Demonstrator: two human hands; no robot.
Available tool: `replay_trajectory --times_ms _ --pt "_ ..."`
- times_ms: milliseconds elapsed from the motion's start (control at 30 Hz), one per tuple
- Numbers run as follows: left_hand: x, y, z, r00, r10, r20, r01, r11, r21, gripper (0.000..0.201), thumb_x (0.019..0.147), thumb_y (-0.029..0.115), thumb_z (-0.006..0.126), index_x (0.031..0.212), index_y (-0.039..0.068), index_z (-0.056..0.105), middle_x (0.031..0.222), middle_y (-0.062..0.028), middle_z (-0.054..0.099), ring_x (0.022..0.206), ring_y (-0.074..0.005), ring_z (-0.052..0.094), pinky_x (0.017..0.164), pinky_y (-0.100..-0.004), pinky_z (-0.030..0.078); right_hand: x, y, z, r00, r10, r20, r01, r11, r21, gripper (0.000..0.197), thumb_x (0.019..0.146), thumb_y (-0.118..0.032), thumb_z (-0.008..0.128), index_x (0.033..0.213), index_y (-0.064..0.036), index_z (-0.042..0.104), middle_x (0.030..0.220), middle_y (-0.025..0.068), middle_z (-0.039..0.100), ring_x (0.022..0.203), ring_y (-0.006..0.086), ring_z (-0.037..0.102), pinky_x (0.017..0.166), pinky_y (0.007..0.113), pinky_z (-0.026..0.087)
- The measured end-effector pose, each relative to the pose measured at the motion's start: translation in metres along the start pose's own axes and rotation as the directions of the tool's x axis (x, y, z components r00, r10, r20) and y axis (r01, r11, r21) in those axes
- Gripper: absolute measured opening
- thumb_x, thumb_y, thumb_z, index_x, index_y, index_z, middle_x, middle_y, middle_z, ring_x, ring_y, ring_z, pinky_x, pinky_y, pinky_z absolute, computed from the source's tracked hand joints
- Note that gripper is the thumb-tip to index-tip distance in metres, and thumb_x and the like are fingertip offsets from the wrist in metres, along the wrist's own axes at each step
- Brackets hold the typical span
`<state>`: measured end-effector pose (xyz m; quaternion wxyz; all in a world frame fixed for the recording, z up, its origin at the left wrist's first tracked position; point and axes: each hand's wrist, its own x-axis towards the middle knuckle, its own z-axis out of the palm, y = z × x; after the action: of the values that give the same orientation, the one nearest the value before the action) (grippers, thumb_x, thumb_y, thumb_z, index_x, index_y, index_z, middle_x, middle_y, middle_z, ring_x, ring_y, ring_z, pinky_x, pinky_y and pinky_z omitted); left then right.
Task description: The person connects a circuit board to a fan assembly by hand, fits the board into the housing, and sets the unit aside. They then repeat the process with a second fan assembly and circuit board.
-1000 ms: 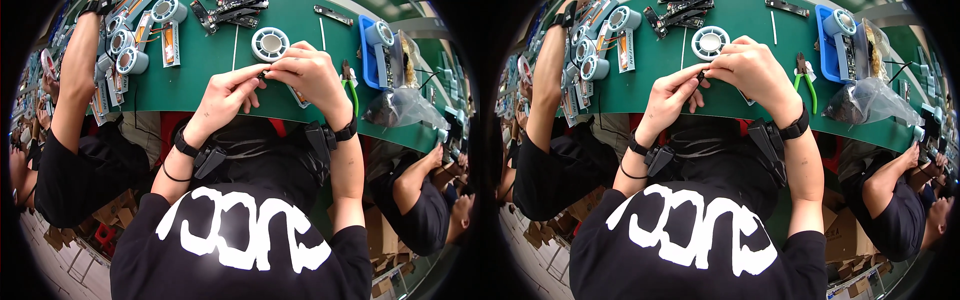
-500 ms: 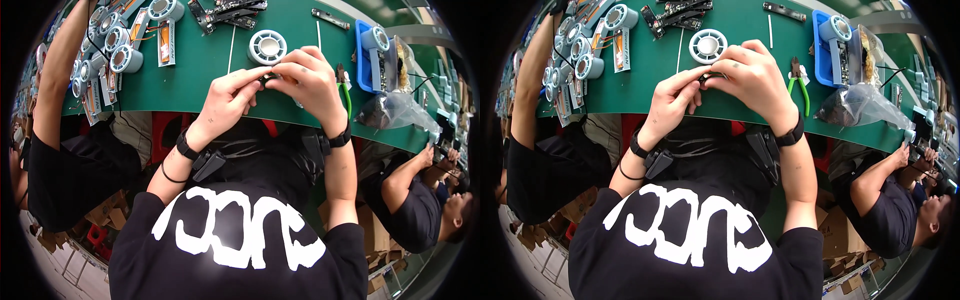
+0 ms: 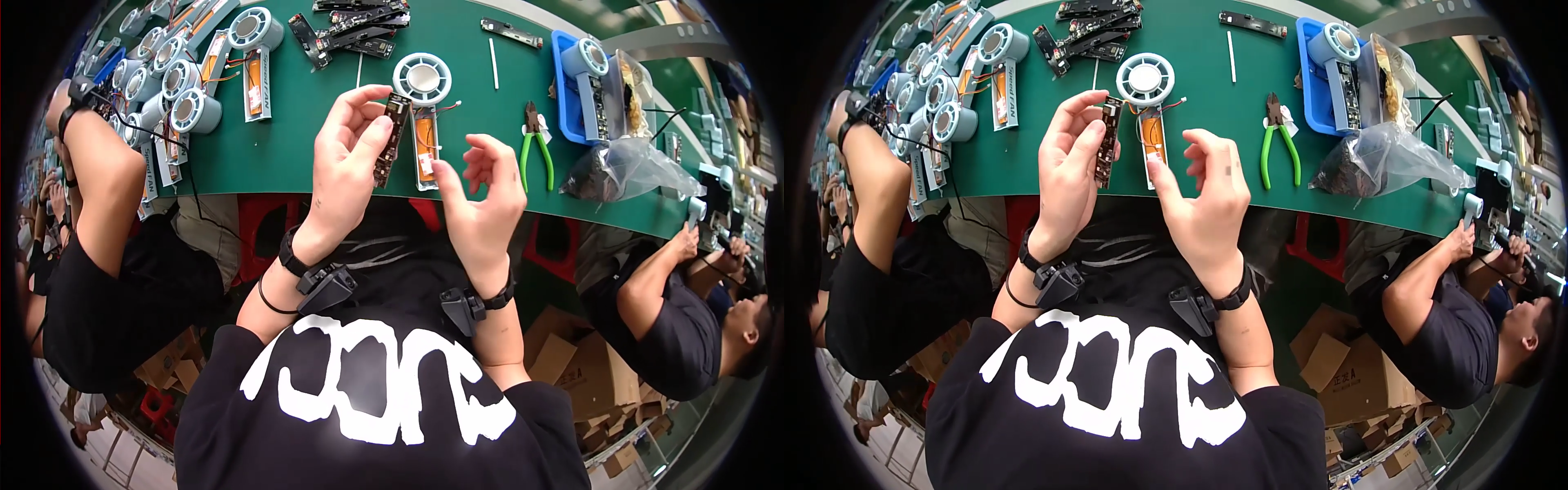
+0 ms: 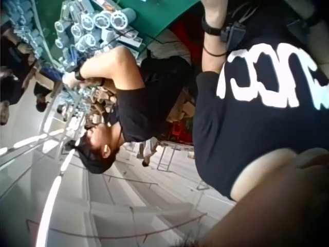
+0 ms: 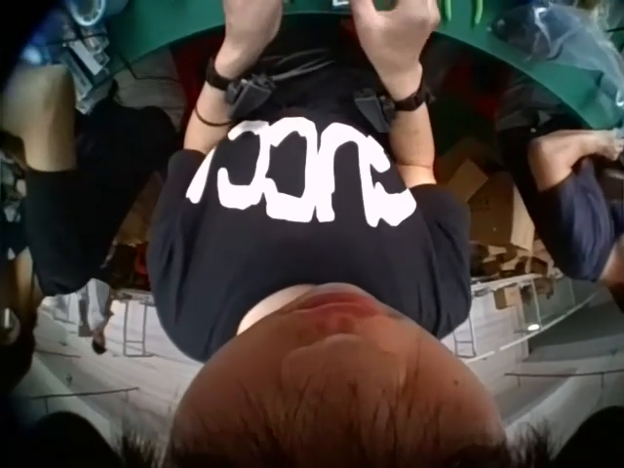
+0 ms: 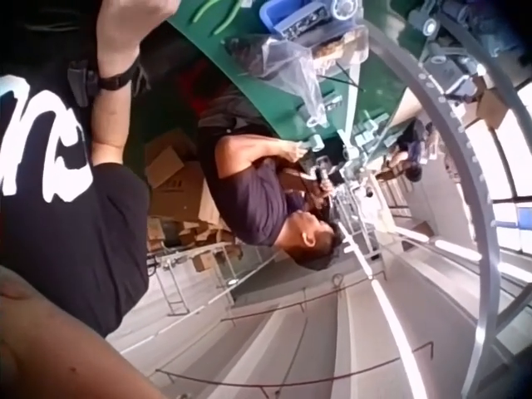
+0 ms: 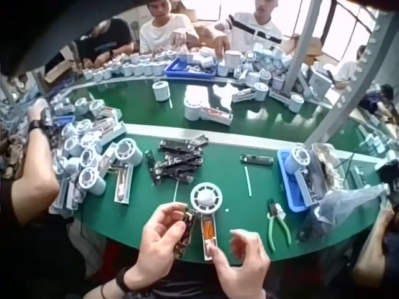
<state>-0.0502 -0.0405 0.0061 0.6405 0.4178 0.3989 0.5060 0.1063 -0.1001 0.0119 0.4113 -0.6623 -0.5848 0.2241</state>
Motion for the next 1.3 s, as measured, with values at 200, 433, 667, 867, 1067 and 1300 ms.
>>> replay_trajectory --times_ms 200,433,667,867,1067,1300 --pt "-0.010 0.012 0.013 0.998 0.015 0.062 -0.015 1.000 0.002 0.030 0.096 -0.005 0.055 0.125 -0.003 0.062 0.108 -0.0076 0.067 0.090 -0.0131 0.062 0.081 -0.0282 0.054 0.013 -0.028 0.000 0.995 -0.024 0.095 0.001 0.972 0.236 0.050 0.089 -0.004 0.075 0.135 0.0026 0.055 0.088 0.0076 0.070 0.075 0.0116 0.068 0.068 0.024 0.055" --pt "-0.001 0.012 0.004 0.876 0.363 0.317 -0.482 0.657 0.580 0.021 0.087 -0.001 0.065 0.107 0.004 0.071 0.101 -0.0069 0.067 0.090 -0.0183 0.064 0.079 -0.0307 0.055 0.034 -0.005 -0.026 0.953 0.176 0.247 -0.249 0.919 0.305 0.050 0.093 -0.002 0.067 0.141 -0.0006 0.054 0.081 0.0025 0.066 0.063 0.0058 0.057 0.055 0.020 0.044" --pt "0.021 -0.008 0.004 0.635 0.373 0.677 -0.767 0.202 0.609 0.016 0.078 0.004 0.074 0.093 0.006 0.069 0.096 -0.0050 0.065 0.088 -0.0231 0.064 0.076 -0.0338 0.056 0.045 -0.002 -0.034 0.879 0.266 0.397 -0.448 0.748 0.491 0.047 0.097 -0.008 0.061 0.143 -0.0054 0.054 0.076 -0.0004 0.060 0.055 0.0026 0.045 0.048 0.018 0.030" --pt "0.024 -0.012 -0.005 0.650 0.446 0.615 -0.759 0.352 0.547 0.013 0.080 0.002 0.075 0.091 0.006 0.071 0.092 -0.0050 0.068 0.082 -0.0228 0.067 0.070 -0.0332 0.057 0.038 0.015 -0.030 0.846 0.247 0.473 -0.504 0.660 0.557 0.043 0.101 -0.013 0.057 0.143 -0.0066 0.054 0.079 0.0016 0.061 0.054 0.0033 0.047 0.047 0.018 0.032" --pt "0.024 -0.019 -0.001 0.684 0.527 0.504 -0.729 0.473 0.496 0.021 0.082 0.002 0.077 0.102 0.005 0.074 0.091 -0.0078 0.071 0.080 -0.0235 0.070 0.068 -0.0320 0.058 0.020 0.029 -0.017 0.857 0.206 0.473 -0.500 0.556 0.665 0.041 0.104 -0.016 0.053 0.143 -0.0043 0.052 0.084 0.0048 0.063 0.057 0.0048 0.052 0.049 0.018 0.037" --pt "0.028 -0.018 -0.004 0.686 0.518 0.511 -0.727 0.498 0.472 0.025 0.080 0.001 0.079 0.104 0.005 0.075 0.094 -0.0094 0.073 0.079 -0.0237 0.072 0.067 -0.0297 0.059 0.013 0.031 -0.013 0.872 0.181 0.455 -0.481 0.491 0.726 0.041 0.105 -0.016 0.052 0.144 -0.0018 0.049 0.086 0.0062 0.064 0.061 0.0055 0.056 0.053 0.018 0.041"
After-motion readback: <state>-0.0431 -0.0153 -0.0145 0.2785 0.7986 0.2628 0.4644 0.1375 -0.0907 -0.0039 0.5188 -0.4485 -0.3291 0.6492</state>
